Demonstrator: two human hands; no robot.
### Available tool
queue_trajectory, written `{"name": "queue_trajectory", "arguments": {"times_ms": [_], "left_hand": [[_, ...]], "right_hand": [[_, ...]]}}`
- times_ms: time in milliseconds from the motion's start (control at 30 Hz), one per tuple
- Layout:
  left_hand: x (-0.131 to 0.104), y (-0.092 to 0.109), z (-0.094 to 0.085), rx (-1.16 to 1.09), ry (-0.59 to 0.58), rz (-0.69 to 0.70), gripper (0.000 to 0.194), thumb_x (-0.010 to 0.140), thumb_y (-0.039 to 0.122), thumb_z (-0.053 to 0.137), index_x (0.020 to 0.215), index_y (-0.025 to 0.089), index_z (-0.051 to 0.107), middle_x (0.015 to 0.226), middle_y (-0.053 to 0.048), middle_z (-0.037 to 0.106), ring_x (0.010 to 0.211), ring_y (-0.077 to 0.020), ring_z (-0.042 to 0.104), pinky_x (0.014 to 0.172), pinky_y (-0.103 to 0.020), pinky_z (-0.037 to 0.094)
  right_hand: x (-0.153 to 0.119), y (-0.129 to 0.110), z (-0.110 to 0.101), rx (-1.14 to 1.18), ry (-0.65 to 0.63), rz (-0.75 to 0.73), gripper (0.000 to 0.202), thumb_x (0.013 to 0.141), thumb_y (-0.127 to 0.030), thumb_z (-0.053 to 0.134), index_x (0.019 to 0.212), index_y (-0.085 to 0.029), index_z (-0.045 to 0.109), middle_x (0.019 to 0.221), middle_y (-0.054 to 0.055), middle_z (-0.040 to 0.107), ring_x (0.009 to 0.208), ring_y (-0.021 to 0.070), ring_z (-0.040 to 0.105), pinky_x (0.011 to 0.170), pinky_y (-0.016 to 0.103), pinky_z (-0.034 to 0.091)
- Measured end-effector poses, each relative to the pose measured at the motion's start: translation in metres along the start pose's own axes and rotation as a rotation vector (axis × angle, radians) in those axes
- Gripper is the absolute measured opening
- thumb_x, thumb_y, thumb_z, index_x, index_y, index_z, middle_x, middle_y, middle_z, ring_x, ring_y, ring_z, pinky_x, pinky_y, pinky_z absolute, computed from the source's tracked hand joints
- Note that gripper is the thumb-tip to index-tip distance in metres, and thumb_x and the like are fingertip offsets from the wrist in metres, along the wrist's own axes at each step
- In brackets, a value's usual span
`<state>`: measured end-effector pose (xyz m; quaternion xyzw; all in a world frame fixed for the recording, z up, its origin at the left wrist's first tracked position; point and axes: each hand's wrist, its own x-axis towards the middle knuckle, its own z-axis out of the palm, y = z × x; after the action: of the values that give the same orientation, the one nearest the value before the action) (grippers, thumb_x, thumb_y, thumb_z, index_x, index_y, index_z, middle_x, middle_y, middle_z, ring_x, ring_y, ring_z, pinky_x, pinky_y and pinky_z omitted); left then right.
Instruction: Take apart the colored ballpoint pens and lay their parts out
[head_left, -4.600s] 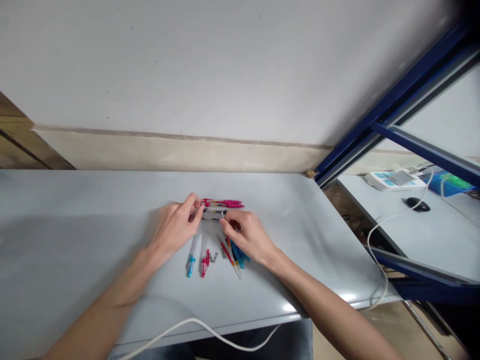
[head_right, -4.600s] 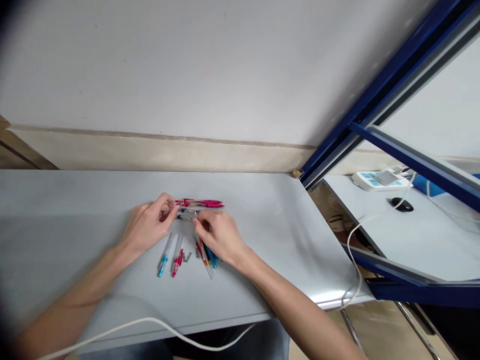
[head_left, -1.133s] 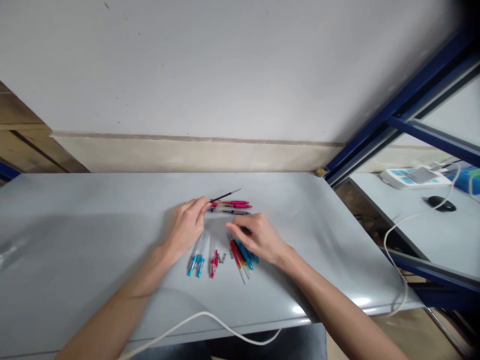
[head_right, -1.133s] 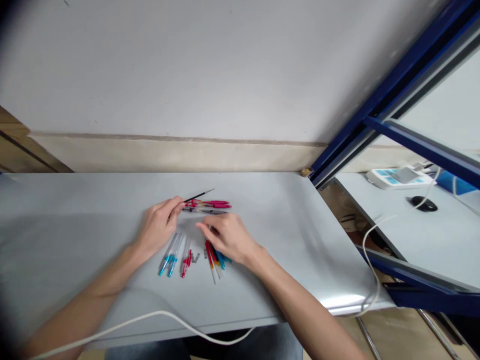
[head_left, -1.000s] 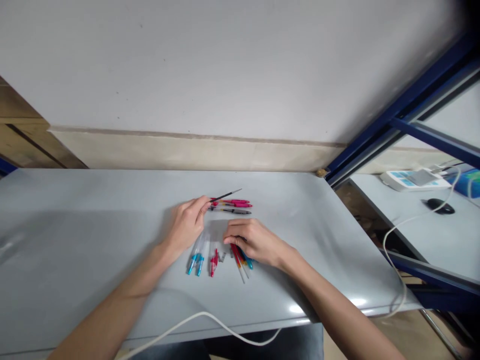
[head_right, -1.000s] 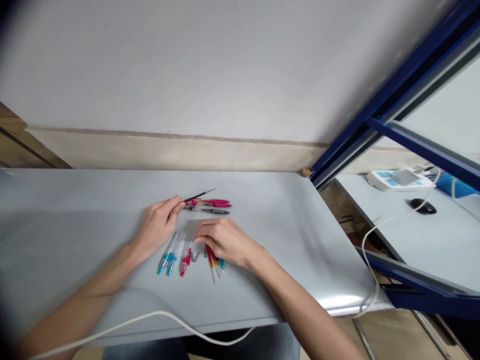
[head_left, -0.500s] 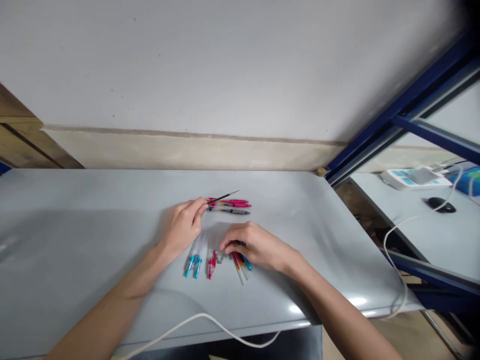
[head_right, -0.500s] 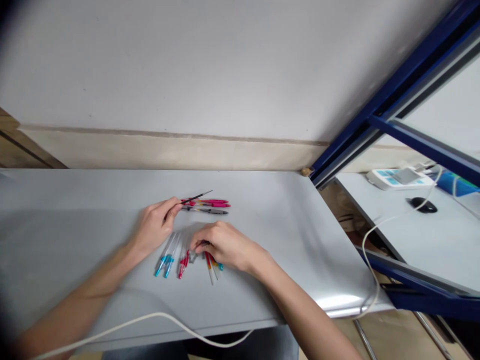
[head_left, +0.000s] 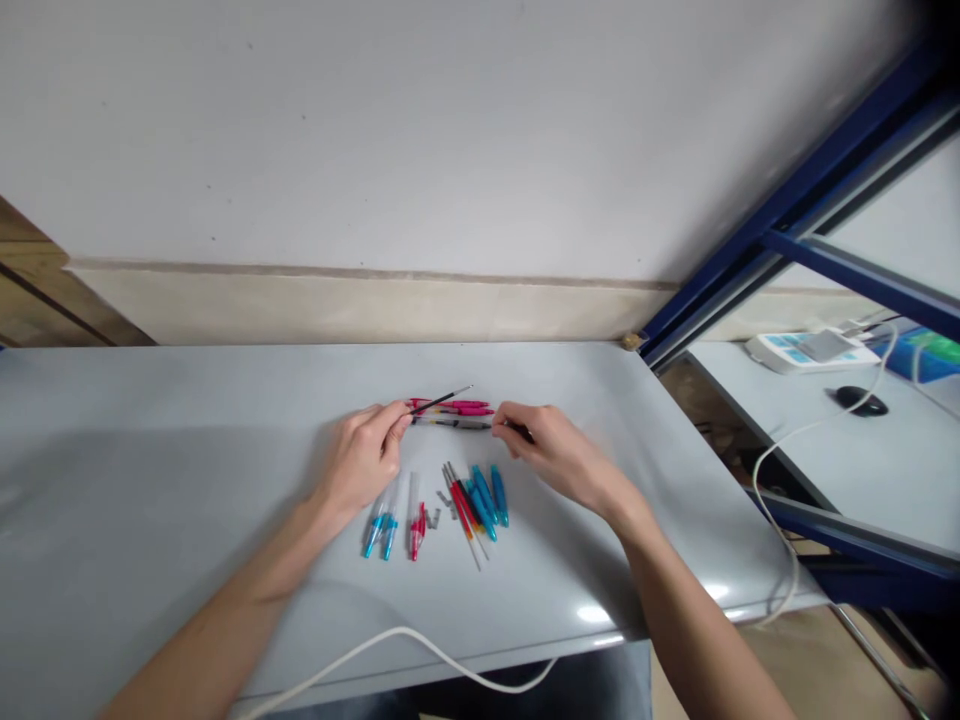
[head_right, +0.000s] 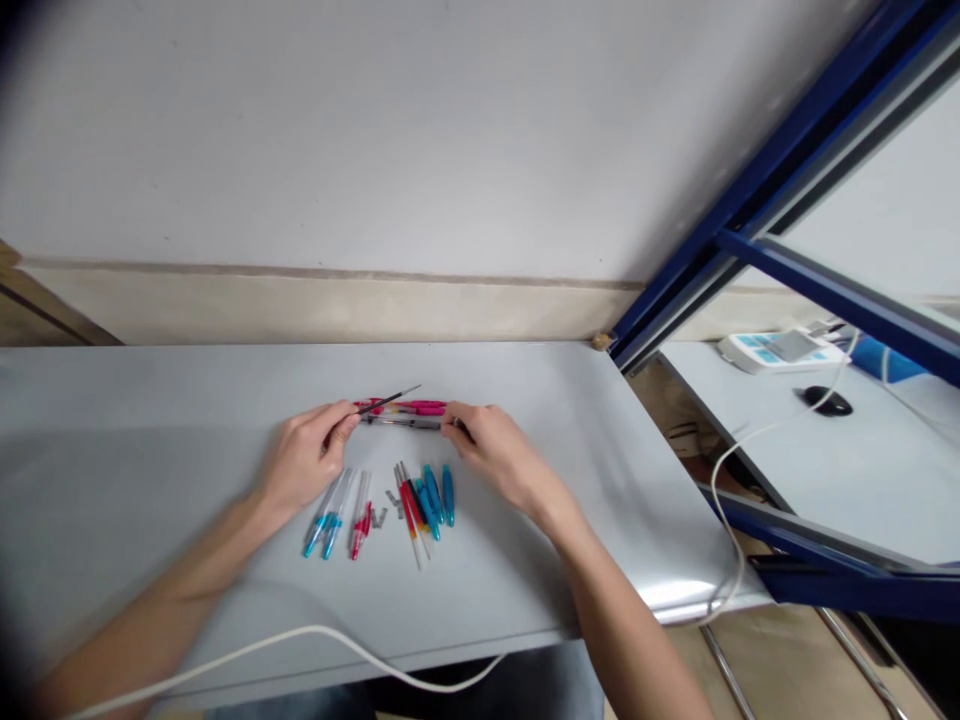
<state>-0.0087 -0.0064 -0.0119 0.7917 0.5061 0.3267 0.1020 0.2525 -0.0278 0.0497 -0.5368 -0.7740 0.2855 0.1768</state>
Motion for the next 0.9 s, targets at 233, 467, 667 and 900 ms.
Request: {"name": "queue_trajectory", "arguments": {"times_ms": [233, 467, 667, 900], "left_hand": [[-0.001, 0.007, 0.000, -0.065, -0.004, 0.039, 0.024, 0.103, 0.026, 0.044, 0.088, 0.021, 0.062, 0.078, -0.002, 0.064, 0.070, -0.0167, 0.057, 0.067, -0.029, 0.040], [-0.004, 0.018, 0.003, -0.140, -0.040, 0.091, 0.024, 0.101, 0.020, 0.043, 0.081, 0.021, 0.055, 0.075, -0.003, 0.060, 0.069, -0.0169, 0.055, 0.066, -0.030, 0.039], [-0.005, 0.016, 0.003, -0.166, -0.083, 0.115, 0.022, 0.102, 0.021, 0.042, 0.084, 0.021, 0.055, 0.073, -0.002, 0.060, 0.067, -0.0164, 0.055, 0.066, -0.030, 0.039], [-0.007, 0.015, 0.006, -0.147, -0.243, 0.152, 0.026, 0.106, 0.027, 0.038, 0.089, 0.022, 0.058, 0.075, -0.002, 0.063, 0.069, -0.0171, 0.060, 0.065, -0.029, 0.040]], "right_hand": [[-0.008, 0.014, -0.005, 0.016, -0.170, 0.120, 0.017, 0.090, -0.016, 0.055, 0.074, -0.020, 0.062, 0.054, -0.002, 0.061, 0.046, 0.0120, 0.050, 0.052, 0.027, 0.035], [-0.007, 0.023, -0.011, 0.206, -0.259, 0.172, 0.014, 0.094, -0.031, 0.061, 0.092, -0.019, 0.068, 0.062, 0.001, 0.068, 0.049, 0.0146, 0.061, 0.053, 0.027, 0.045], [0.008, 0.026, 0.000, 0.584, -0.111, 0.155, 0.038, 0.089, -0.046, 0.070, 0.109, -0.013, 0.070, 0.060, -0.001, 0.063, 0.044, 0.0092, 0.049, 0.043, 0.022, 0.036], [0.026, 0.009, 0.037, 1.124, 0.146, 0.142, 0.038, 0.080, -0.048, 0.080, 0.092, -0.013, 0.076, 0.080, 0.008, 0.071, 0.057, 0.0111, 0.056, 0.045, 0.022, 0.042]]}}
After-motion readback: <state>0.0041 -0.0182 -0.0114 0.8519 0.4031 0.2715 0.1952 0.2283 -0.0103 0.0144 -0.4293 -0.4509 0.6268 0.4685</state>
